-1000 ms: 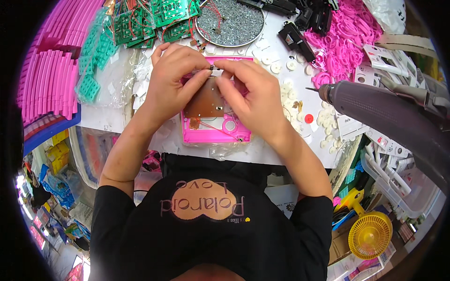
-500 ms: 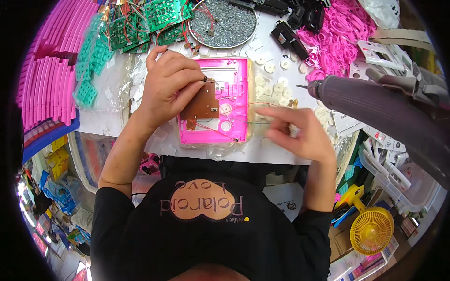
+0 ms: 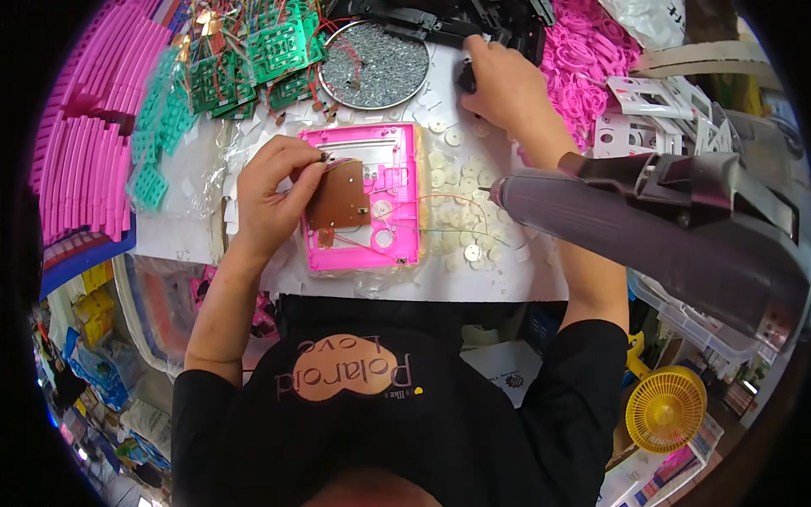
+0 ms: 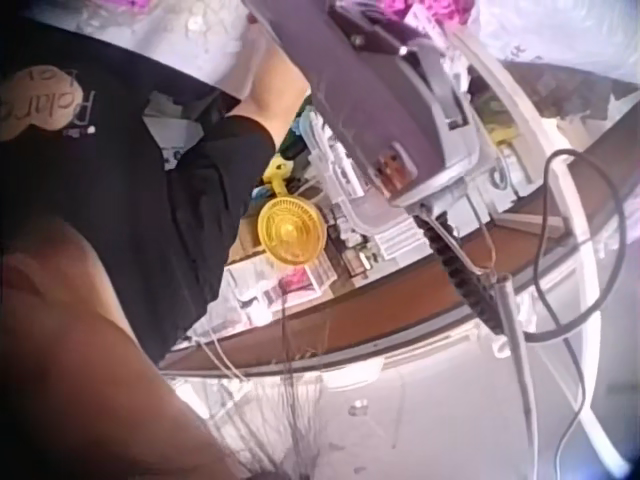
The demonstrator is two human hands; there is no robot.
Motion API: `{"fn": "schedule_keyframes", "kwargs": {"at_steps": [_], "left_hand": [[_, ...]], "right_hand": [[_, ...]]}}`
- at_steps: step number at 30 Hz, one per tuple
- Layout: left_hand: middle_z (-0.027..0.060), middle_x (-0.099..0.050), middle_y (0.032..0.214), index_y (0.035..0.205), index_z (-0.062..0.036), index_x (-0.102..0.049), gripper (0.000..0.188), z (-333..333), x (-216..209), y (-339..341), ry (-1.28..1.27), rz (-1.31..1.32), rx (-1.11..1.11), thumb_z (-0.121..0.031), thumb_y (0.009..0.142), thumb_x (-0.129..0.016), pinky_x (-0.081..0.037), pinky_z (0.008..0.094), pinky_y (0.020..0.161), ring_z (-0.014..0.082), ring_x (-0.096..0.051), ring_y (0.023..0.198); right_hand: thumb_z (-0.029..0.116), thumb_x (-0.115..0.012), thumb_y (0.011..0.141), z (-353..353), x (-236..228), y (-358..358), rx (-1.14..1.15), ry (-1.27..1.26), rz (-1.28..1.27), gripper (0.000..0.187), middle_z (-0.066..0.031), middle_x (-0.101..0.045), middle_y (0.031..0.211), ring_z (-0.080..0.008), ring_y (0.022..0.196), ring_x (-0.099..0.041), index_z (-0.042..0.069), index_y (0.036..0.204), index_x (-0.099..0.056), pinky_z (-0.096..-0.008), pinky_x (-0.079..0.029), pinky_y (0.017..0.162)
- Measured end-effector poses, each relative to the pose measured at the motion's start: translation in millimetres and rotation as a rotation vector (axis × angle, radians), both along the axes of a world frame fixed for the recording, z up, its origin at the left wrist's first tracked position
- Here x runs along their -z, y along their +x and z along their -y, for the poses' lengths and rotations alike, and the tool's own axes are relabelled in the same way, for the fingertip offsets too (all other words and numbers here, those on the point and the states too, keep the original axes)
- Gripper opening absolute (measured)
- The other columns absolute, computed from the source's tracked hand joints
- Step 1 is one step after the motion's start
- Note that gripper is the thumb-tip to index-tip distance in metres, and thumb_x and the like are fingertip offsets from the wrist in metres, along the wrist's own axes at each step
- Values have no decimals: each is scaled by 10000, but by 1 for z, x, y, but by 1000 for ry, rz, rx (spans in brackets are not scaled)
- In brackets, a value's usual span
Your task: Assembling electronic components and circuit boards into pink plastic toy housings using tools.
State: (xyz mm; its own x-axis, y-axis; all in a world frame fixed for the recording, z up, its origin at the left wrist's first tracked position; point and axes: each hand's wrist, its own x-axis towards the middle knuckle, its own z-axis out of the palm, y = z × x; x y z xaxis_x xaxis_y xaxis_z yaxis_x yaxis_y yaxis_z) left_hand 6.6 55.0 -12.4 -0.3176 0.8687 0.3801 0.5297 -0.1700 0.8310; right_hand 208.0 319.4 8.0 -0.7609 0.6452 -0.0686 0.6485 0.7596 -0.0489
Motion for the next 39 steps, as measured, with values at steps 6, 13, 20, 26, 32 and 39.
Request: {"fn": "schedule_keyframes", "kwargs": {"at_steps": [6,13,20,26,32,39], "left_hand": [[79,-680,786,974,-23,-737,109,-1,0,0,-64,32,13,-69,875,-736,-495,276,569,161,-639,621],[78,-685,805,973,13,-725,103,5,-3,-8,-90,0,73,-49,890,-724,-484,264,606,124,-624,652],[48,-696,824,959,-3,-731,107,5,6,-10,-135,293,18,-83,887,-742,-480,247,586,87,-599,636],[54,-686,809,934,-16,-728,85,7,4,-16,-155,228,87,-80,882,-745,-487,262,590,112,-614,633],[72,-654,812,926,-37,-709,78,-6,-10,-37,-100,-137,340,-73,864,-740,-497,322,619,221,-637,689],[88,-620,838,903,-68,-670,89,-30,-26,-51,-88,-428,547,-109,846,-726,-504,395,649,296,-644,758]], "right_hand": [[192,-693,902,25,-66,123,462,-216,-890,437,-130,-672,1127,-220,1034,-672,71,1313,-606,-341,-539,853],[346,-554,1025,179,-22,164,625,-1287,-1151,445,-107,-650,1098,-181,957,-663,18,1326,-563,-274,-594,665],[179,-590,1027,172,-39,7,489,-1482,-781,354,-101,-576,1187,-151,878,-669,22,1340,-542,-267,-602,657],[17,-793,842,176,-28,0,387,-1313,-825,553,-113,-639,1131,-146,905,-691,12,1337,-546,-262,-578,738],[131,-777,888,173,-31,4,119,-766,-495,439,-61,-694,943,-79,745,-617,14,1277,-610,-232,-477,641],[275,-787,883,161,-34,-3,59,-685,-382,373,-129,-679,784,-238,594,-640,46,1154,-671,-330,-495,566]]}}
